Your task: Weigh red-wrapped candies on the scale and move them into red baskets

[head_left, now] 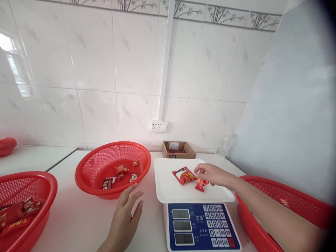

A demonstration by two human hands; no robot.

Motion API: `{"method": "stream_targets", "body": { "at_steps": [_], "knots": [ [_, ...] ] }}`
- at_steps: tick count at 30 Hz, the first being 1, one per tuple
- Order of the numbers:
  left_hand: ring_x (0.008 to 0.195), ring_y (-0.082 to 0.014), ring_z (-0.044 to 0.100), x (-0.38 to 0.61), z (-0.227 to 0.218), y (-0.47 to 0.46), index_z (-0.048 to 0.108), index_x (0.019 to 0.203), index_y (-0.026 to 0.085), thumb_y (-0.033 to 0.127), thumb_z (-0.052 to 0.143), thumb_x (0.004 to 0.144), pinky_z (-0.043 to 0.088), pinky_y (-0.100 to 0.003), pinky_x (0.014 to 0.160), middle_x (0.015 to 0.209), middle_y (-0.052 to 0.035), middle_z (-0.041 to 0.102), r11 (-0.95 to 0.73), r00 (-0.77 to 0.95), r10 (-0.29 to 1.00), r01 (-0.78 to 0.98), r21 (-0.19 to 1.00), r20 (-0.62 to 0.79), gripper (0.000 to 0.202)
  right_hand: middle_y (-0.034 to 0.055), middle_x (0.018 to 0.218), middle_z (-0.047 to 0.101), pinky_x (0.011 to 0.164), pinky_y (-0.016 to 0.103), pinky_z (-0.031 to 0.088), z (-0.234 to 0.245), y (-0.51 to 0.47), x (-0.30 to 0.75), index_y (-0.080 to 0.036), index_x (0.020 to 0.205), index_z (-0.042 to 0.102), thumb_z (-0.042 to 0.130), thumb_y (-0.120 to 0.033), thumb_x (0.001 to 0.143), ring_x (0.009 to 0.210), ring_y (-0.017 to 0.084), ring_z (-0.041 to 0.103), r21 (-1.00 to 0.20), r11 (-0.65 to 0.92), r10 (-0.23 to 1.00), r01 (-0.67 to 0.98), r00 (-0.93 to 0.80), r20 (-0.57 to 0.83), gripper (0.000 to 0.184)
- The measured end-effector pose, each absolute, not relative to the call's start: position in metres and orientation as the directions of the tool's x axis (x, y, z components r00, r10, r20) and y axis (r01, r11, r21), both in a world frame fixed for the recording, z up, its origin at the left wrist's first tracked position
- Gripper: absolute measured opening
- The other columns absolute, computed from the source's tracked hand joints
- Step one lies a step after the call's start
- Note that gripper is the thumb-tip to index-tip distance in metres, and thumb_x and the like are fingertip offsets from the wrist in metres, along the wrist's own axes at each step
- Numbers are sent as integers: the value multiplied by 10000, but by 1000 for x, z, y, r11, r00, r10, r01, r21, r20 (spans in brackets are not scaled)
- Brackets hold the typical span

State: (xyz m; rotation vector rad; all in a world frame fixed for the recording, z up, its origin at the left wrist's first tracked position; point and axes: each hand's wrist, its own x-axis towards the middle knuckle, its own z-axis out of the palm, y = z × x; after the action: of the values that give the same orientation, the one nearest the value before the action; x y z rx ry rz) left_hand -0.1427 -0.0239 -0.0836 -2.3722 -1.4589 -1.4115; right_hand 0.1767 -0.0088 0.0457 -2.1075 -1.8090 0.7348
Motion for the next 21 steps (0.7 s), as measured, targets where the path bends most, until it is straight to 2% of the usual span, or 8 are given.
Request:
{"method": "stream_targets", "body": {
  "at_steps": [3,6,9,14,17,21],
  "knots": [
    [1051,-261,595,-142,-82,-25,654,982,259,295,478,861,550,-394,778,1168,-109,597,-570,164,698,716,403,697,216,32,828,591,489,200,443,43,-11,169,-170,900,590,526,-332,819,532,71,491,-630,-186,971,754,45,-233,192],
    [1040,-258,598,-142,-81,-25,651,979,259,289,479,859,553,-389,765,1158,-109,598,-573,168,695,716,398,700,212,45,938,580,564,218,500,35,-8,170,-167,934,584,544,-243,806,575,69,539,-681,-193,977,707,71,-202,153],
    [1046,-256,595,-142,-81,-25,651,979,258,283,476,861,547,-390,781,1161,-106,597,-577,175,689,719,387,703,212,67,1025,584,584,220,500,30,-5,175,-155,960,580,535,-158,784,625,79,575,-709,-174,982,683,67,-176,182],
    [1038,-253,595,-143,-80,-24,652,971,261,291,478,861,545,-378,777,1145,-98,607,-584,180,690,710,393,702,208,122,1208,562,748,256,508,37,-11,180,-159,1110,557,517,-137,790,935,156,622,-804,-186,977,564,20,-212,324],
    [1045,-250,589,-143,-80,-24,648,971,255,284,481,860,541,-384,789,1153,-101,600,-595,186,682,704,389,707,204,109,1207,591,832,264,482,36,-14,181,-162,1102,571,507,-115,779,1078,169,570,-771,-156,988,617,83,-133,332],
    [1054,-251,584,-142,-81,-25,650,969,252,278,478,862,537,-393,804,1144,-100,603,-597,188,682,701,390,707,204,76,1047,662,867,321,466,28,-19,175,-167,958,628,500,-167,791,973,181,603,-639,-27,999,769,5,-37,211]
  ]
}}
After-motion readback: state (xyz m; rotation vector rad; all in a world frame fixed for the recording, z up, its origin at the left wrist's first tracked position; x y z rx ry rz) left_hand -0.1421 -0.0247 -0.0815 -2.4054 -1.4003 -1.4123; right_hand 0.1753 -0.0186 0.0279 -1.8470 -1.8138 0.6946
